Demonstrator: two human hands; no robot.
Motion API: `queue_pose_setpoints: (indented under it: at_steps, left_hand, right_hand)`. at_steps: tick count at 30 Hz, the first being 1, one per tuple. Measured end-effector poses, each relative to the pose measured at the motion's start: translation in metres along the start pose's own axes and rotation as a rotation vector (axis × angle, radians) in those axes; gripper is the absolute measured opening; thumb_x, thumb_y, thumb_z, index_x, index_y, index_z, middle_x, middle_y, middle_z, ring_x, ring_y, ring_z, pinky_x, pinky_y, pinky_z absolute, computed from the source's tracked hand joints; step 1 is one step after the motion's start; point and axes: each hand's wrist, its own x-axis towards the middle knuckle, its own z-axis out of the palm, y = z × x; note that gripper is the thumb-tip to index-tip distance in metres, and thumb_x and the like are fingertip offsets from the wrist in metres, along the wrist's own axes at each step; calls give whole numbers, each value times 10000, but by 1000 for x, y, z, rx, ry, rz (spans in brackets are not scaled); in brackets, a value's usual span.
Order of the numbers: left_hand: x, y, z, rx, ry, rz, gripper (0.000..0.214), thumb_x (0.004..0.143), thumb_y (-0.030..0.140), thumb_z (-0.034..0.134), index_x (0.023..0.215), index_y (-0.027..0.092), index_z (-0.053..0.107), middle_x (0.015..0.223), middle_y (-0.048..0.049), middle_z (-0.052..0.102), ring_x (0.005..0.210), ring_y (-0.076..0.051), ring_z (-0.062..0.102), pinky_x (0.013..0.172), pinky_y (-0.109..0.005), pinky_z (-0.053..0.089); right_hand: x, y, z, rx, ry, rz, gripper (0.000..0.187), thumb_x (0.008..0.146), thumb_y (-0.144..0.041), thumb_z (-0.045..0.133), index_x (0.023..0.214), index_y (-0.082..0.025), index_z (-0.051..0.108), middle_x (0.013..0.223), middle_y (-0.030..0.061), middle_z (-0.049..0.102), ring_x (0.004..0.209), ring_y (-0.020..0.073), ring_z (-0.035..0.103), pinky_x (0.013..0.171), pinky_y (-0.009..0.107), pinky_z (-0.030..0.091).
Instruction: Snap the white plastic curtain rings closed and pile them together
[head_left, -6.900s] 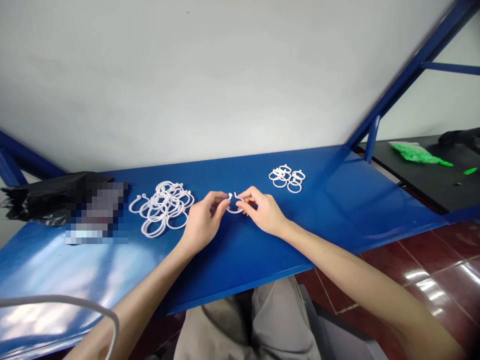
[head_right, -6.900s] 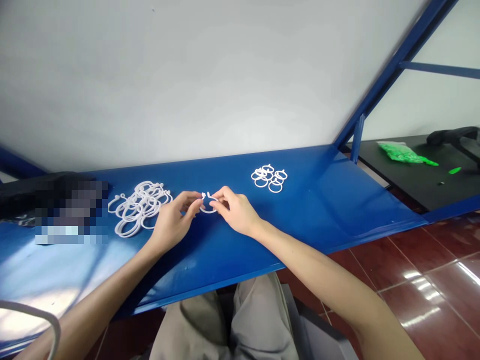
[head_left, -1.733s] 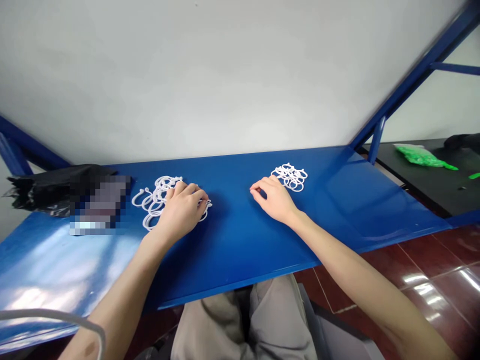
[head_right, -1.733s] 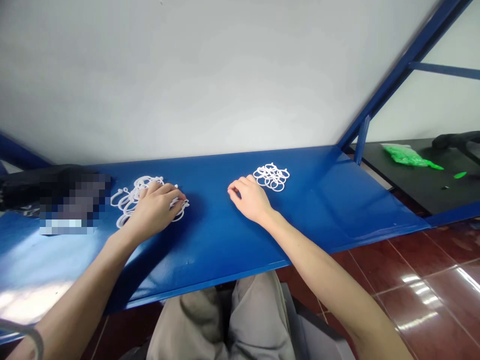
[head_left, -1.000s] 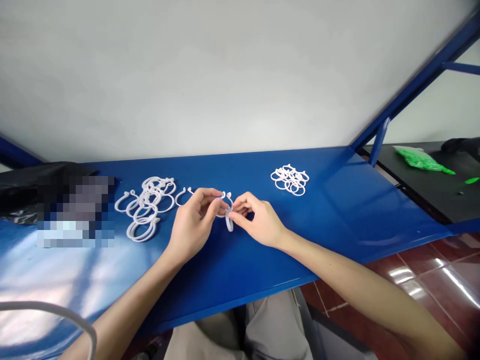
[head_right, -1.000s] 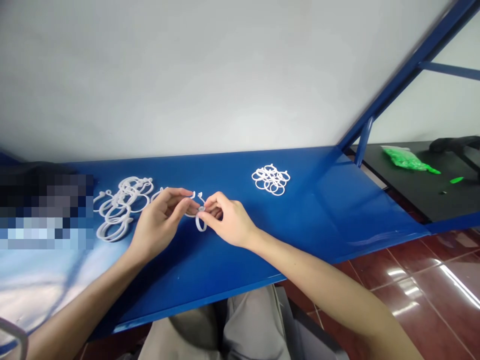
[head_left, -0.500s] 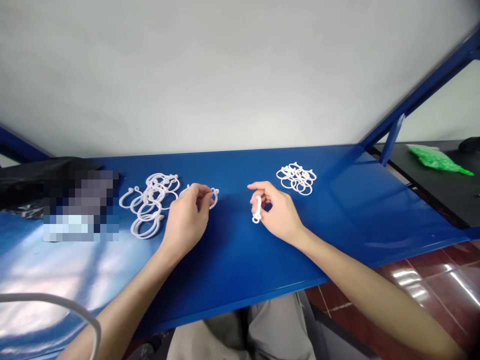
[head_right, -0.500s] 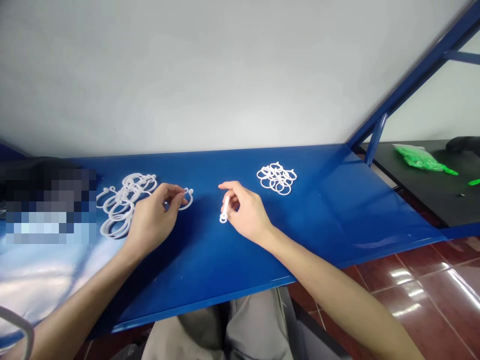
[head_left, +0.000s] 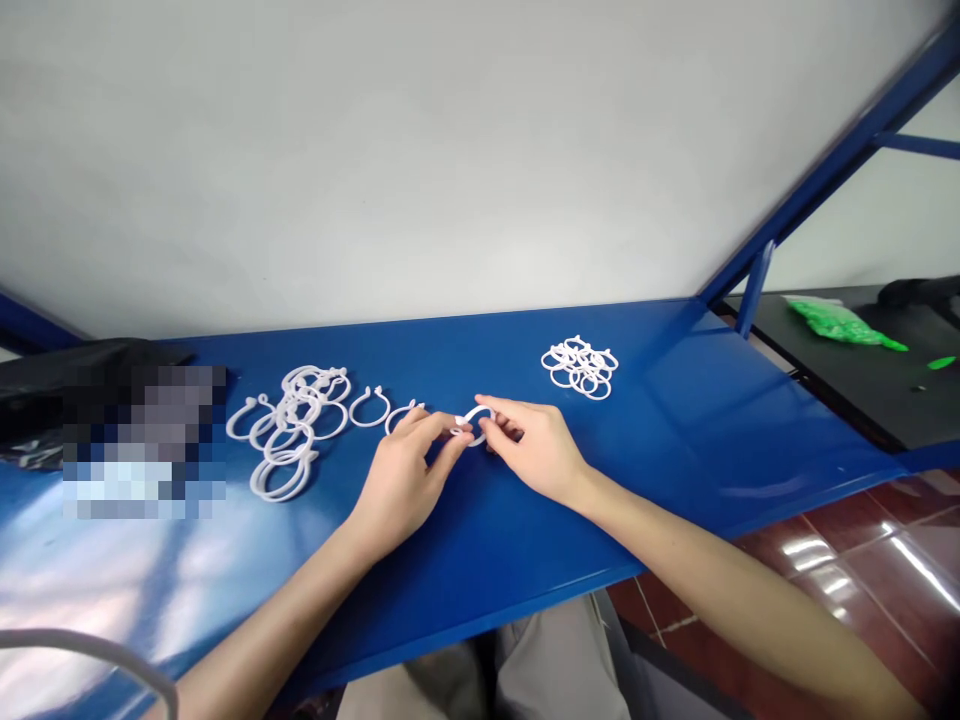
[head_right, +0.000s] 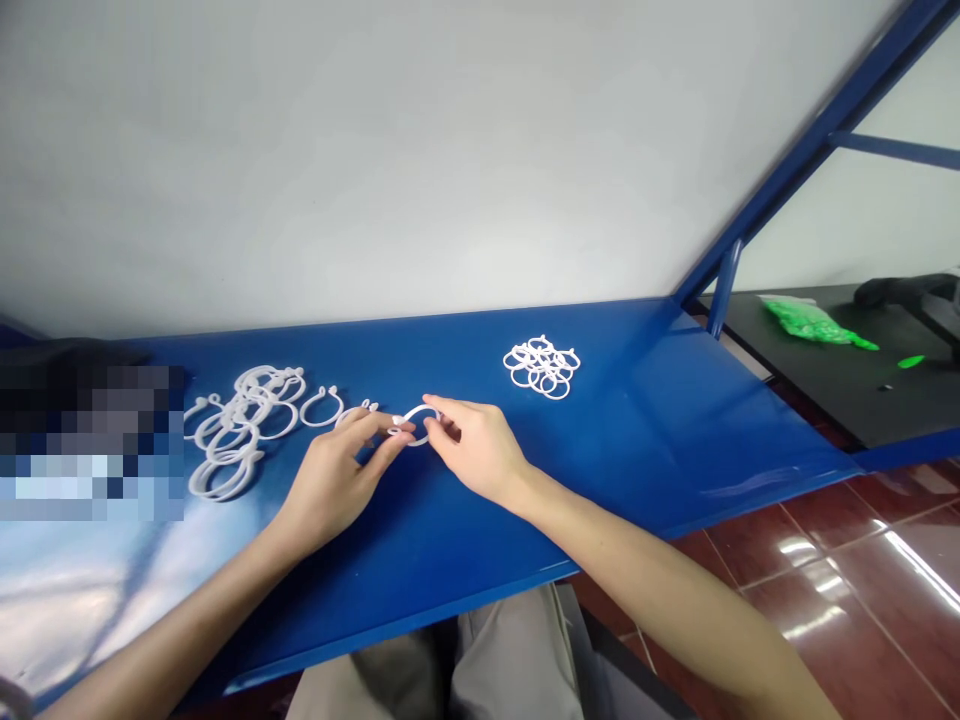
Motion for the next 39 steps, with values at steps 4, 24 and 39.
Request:
queue_pose_setpoints:
  at_steps: [4,24,39]
  left_hand:
    - [1,-4,-1,-137,18,-157,317,955,465,556,1066,249,761,1028,-49,784,880,-216,718,804,-332,569]
    - [-10,-7,2,8,149,91,271,983,274,551,1214,238,687,895,19,801,822,-150,769,718,-216,591]
    - [7,-60,-33,793,47,52,353,989,327,454,1135,151,723,1091,-141,723,1057,-375,572,873,-513,481]
  right_hand:
    - [-3,0,2,-58,18,-194,396,1015,-224,532,1399,-257,625,1040,54,739,808,150,697,773,297,604]
    - [-11,-3,6,-92,-77,-429,312,1060,-171,446,1240,-198,698,982,49,745,839,137,716,764,254,611]
    - [45,110,-134,-380,534,511,229,854,-252,624,1004,-168,775,921,66,767,847,208,700,867,338,527]
